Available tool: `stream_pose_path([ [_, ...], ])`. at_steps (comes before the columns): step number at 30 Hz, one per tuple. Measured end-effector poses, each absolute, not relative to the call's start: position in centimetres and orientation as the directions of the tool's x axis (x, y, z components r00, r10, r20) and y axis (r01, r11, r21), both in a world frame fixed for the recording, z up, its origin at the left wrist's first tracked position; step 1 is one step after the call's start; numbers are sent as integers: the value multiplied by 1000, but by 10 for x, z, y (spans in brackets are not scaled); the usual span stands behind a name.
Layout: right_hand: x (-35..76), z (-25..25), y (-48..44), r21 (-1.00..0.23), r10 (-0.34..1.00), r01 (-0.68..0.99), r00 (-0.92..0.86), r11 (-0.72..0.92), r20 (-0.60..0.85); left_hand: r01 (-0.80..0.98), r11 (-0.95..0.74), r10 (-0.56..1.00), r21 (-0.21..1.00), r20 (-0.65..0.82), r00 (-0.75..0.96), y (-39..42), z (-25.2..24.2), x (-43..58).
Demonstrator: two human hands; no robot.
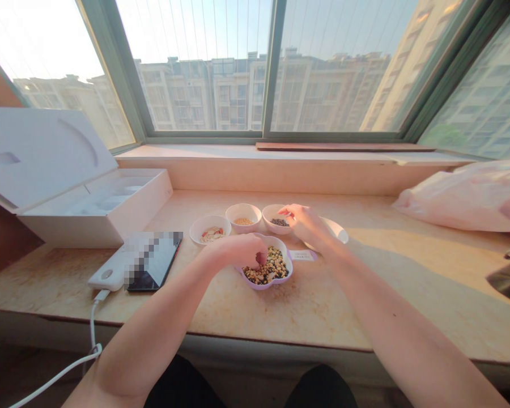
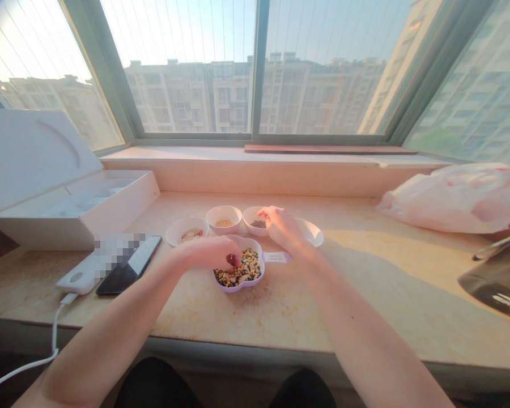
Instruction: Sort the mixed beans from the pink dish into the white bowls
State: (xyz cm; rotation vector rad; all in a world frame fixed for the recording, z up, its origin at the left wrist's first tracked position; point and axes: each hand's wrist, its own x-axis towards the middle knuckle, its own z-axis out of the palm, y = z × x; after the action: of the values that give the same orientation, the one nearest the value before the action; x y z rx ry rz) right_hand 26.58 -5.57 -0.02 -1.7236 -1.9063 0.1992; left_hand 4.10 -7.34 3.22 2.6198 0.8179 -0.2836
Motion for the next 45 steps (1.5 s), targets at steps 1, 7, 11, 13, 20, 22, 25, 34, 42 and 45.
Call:
stream_pose_path([
  [1, 266, -1, -55, -454, 951, 876, -19, 165, 309, 583, -757, 504, 294, -306, 808, -74, 33, 41],
  [7, 267, -1, -51, -428, 938, 888, -9, 167, 348, 593, -749, 499, 295, -338, 798, -73, 33, 42],
  [11, 263, 3, -55, -429, 939, 888, -10, 167, 345, 597, -743, 508, 302, -327, 797, -71, 31, 42],
  [13, 261, 5, -57, -425, 937, 889, -13, 171, 350, 591, -750, 513, 298, -301, 803, -71, 32, 41],
  [20, 253, 9, -65, -425, 921, 868, -86, 256, 379, 598, -737, 584, 316, -148, 798, -68, 34, 35],
  [22, 250, 12, -68, -429, 921, 861, -108, 275, 373, 601, -724, 623, 338, -53, 781, -62, 31, 33],
  [25, 245, 16, -72, -427, 923, 853, -146, 300, 356, 643, -685, 710, 341, 118, 694, -52, 26, 29],
  [34, 235, 20, -81, -420, 919, 818, -330, 392, 216, 806, -525, 838, 272, 330, 435, -30, 20, 20],
  [42, 229, 17, -86, -550, 900, 737, -431, 392, 64, 855, -499, 853, 143, 257, 454, -26, 11, 17],
  [45, 229, 15, -86, -566, 864, 711, -503, 418, 6, 861, -499, 854, 98, 225, 469, -28, 13, 17],
])
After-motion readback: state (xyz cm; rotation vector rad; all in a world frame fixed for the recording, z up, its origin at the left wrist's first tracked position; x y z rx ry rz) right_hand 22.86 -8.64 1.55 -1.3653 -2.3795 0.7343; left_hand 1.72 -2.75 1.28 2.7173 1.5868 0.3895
